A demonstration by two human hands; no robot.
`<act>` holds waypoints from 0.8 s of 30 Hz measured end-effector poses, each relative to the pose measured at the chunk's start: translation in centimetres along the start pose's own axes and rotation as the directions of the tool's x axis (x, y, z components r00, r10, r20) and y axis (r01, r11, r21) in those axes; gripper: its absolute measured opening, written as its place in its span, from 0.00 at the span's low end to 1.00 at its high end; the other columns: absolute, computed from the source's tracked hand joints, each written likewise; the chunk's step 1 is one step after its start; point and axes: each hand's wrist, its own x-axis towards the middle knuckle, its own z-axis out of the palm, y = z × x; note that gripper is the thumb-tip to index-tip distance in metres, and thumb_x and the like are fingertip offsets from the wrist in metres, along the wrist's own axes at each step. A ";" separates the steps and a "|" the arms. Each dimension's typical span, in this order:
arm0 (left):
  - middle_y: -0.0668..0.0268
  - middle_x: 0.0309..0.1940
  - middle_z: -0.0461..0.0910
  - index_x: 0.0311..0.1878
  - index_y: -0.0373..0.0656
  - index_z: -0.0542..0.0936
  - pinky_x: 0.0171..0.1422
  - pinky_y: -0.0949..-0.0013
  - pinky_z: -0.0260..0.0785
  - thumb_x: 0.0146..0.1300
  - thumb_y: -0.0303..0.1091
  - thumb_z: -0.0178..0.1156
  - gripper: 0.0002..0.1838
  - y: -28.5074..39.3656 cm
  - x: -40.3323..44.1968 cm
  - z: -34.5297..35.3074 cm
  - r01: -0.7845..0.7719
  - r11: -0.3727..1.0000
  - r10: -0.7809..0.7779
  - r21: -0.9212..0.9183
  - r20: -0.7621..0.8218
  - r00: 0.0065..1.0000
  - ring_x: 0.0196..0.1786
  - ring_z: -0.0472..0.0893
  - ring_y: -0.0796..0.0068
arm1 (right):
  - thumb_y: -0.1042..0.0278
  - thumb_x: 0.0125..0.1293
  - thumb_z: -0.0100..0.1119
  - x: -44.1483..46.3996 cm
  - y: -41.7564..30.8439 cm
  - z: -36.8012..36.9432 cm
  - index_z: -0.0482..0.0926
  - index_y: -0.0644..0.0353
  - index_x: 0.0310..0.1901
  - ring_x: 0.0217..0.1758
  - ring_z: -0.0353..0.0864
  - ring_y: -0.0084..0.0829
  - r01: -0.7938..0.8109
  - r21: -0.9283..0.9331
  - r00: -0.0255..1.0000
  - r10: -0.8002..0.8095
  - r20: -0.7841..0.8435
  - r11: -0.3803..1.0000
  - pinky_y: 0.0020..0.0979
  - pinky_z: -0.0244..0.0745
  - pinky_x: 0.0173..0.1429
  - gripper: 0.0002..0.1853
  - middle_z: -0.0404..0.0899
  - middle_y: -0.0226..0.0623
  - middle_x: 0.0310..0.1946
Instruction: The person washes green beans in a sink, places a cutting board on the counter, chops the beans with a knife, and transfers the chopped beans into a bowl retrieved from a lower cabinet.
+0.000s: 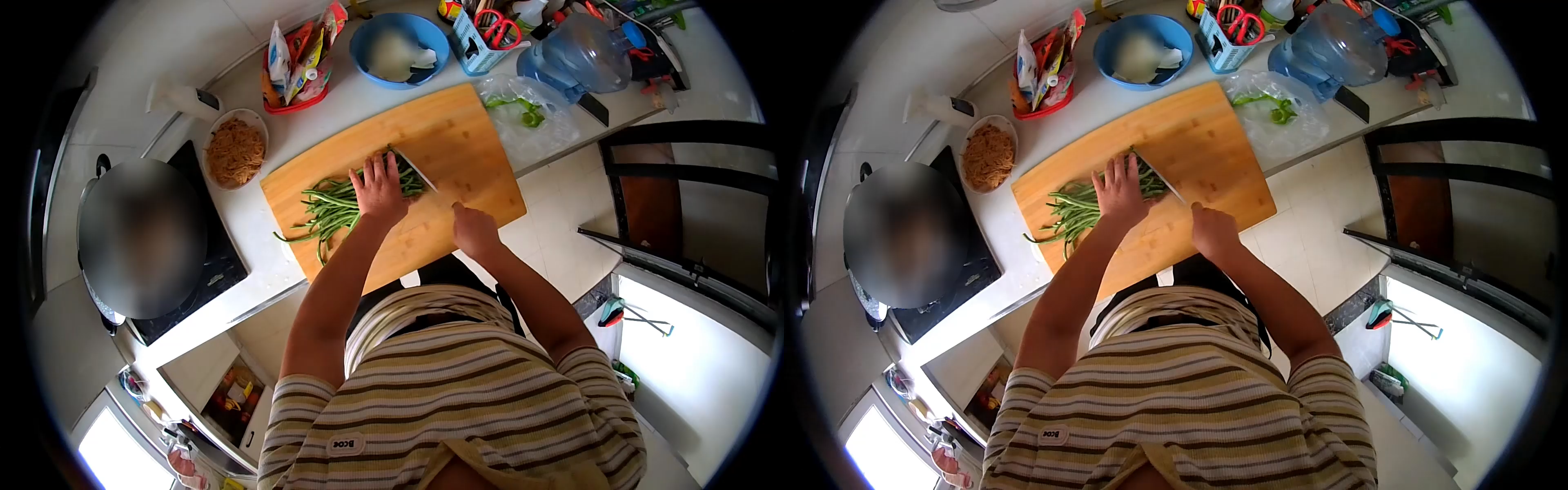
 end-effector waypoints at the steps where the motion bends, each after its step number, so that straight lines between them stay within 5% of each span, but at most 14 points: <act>1: 0.56 0.68 0.55 0.69 0.42 0.54 0.70 0.39 0.43 0.46 0.53 0.70 0.52 -0.4 -0.3 -0.5 0.008 1.000 -0.008 0.008 -0.002 1.000 0.71 0.53 0.57 | 0.72 0.54 0.52 0.2 -0.4 0.1 0.70 0.60 0.37 0.28 0.81 0.45 -0.047 0.034 0.998 0.048 -0.035 0.998 0.44 0.74 0.32 0.08 0.78 0.44 0.22; 5: 0.56 0.69 0.54 0.71 0.41 0.48 0.72 0.41 0.42 0.44 0.54 0.70 0.57 -0.6 -0.5 -0.8 -0.015 0.997 0.012 0.077 0.038 0.999 0.72 0.53 0.57 | 0.72 0.55 0.52 0.0 -1.0 1.5 0.70 0.61 0.38 0.29 0.81 0.46 -0.101 0.061 0.994 0.103 -0.040 0.993 0.45 0.74 0.32 0.09 0.79 0.45 0.23; 8: 0.57 0.67 0.58 0.69 0.37 0.52 0.69 0.52 0.51 0.41 0.51 0.73 0.56 -1.1 -0.4 0.7 0.005 0.998 -0.010 -0.057 -0.097 0.995 0.69 0.58 0.59 | 0.71 0.56 0.50 0.2 -3.7 2.7 0.71 0.62 0.37 0.29 0.81 0.47 -0.013 0.084 0.999 0.010 0.033 0.996 0.44 0.75 0.33 0.08 0.79 0.46 0.24; 11: 0.58 0.64 0.62 0.67 0.38 0.56 0.66 0.53 0.55 0.40 0.51 0.73 0.54 -1.4 0.1 0.6 0.014 0.994 -0.024 -0.105 -0.092 0.996 0.66 0.61 0.60 | 0.70 0.56 0.51 1.1 -1.8 3.0 0.72 0.61 0.37 0.29 0.81 0.47 0.000 0.116 1.000 0.002 -0.021 0.993 0.44 0.75 0.33 0.07 0.79 0.45 0.24; 15: 0.60 0.61 0.65 0.66 0.39 0.58 0.62 0.55 0.58 0.39 0.50 0.74 0.53 -1.8 1.0 0.9 0.045 0.996 -0.059 -0.077 -0.201 0.978 0.62 0.65 0.59 | 0.70 0.59 0.50 1.5 -0.7 -0.2 0.72 0.63 0.36 0.31 0.80 0.50 -0.100 0.209 0.988 0.121 -0.091 0.973 0.45 0.74 0.36 0.07 0.78 0.49 0.25; 18: 0.59 0.64 0.62 0.68 0.40 0.55 0.67 0.51 0.53 0.38 0.51 0.75 0.56 -1.5 0.9 -0.3 0.079 0.991 -0.092 -0.107 -0.124 0.988 0.67 0.61 0.57 | 0.71 0.58 0.50 0.9 -1.0 -1.5 0.71 0.63 0.34 0.30 0.78 0.51 -0.031 0.291 0.976 0.091 -0.195 0.956 0.46 0.72 0.35 0.05 0.76 0.50 0.23; 20: 0.58 0.70 0.52 0.71 0.39 0.48 0.73 0.45 0.43 0.38 0.57 0.73 0.62 -1.0 0.0 -2.2 0.098 0.995 -0.097 -0.014 0.066 0.993 0.73 0.51 0.57 | 0.72 0.58 0.50 0.3 -1.2 -2.2 0.70 0.63 0.33 0.29 0.78 0.50 0.029 0.297 0.966 0.049 -0.253 0.955 0.46 0.72 0.34 0.04 0.75 0.50 0.22; 24: 0.58 0.73 0.46 0.72 0.41 0.45 0.73 0.40 0.37 0.38 0.60 0.71 0.64 -2.4 -0.8 -2.4 0.065 0.996 -0.067 -0.053 -0.036 0.997 0.76 0.44 0.58 | 0.74 0.56 0.51 -0.6 -2.4 -2.7 0.68 0.61 0.37 0.27 0.77 0.50 0.091 0.253 0.974 -0.034 -0.222 0.963 0.46 0.71 0.31 0.07 0.75 0.48 0.22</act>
